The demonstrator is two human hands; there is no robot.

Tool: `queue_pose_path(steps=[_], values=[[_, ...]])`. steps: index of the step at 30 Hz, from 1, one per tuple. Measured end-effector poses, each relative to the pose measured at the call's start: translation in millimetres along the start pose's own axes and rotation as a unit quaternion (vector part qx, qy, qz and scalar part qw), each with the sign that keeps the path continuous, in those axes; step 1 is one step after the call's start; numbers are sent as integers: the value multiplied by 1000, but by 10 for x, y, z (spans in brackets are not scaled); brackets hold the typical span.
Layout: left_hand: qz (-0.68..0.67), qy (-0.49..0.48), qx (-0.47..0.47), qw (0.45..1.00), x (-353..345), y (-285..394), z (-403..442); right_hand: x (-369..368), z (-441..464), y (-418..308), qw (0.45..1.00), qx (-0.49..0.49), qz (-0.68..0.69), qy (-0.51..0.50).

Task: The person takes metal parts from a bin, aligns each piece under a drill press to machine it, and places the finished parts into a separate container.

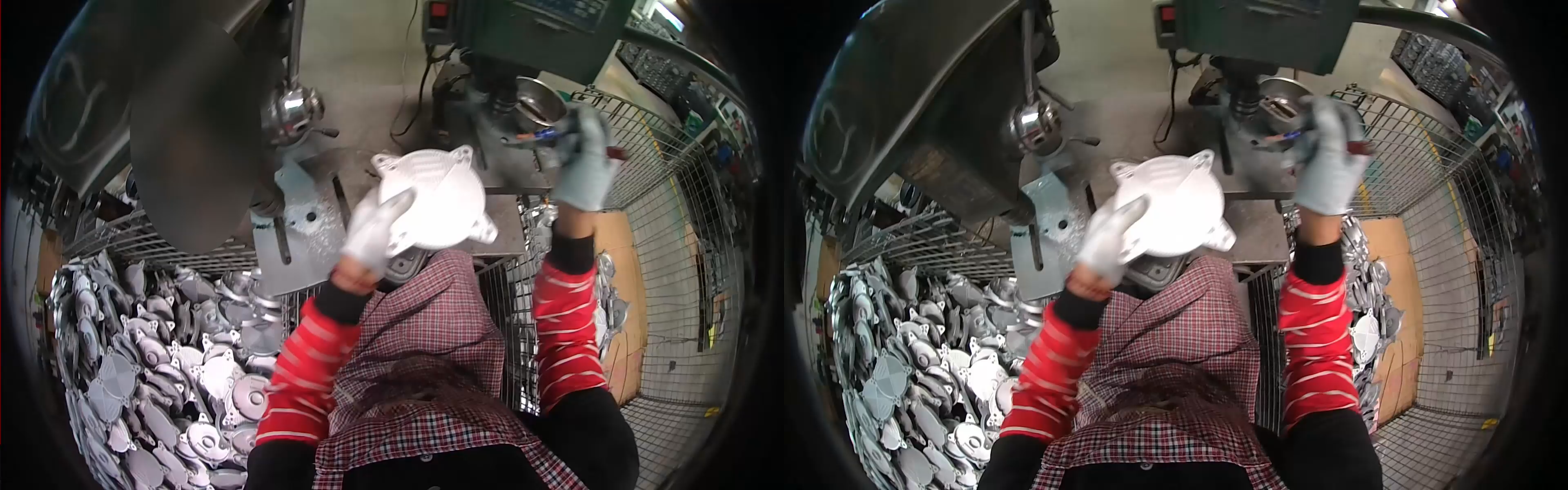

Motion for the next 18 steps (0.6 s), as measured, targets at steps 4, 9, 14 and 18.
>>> queue_pose_path(steps=[4, 9, 14, 18], values=[[-59, -7, 2, 998, -379, -397, 678, 127, -91, 186, 997, -70, 29, -32], [-32, 13, 27, 999, -412, -404, 799, 229, 270, 528, 949, -147, 279, 3], [29, 24, 33, 999, -392, -342, 845, 160, 68, 960, 953, -129, 261, 86], [-28, -12, 42, 999, -499, -392, 869, 386, 586, 327, 970, -63, 235, 25]])
Point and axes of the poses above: each hand's wrist, its own z-axis towards the middle knuckle, its own x-axis out of the back of the hand, y = z × x, the point moved 7 cm from there along z, towards the middle knuckle, and after that the axes turned 15 degrees about z, right-handed, at the moved point
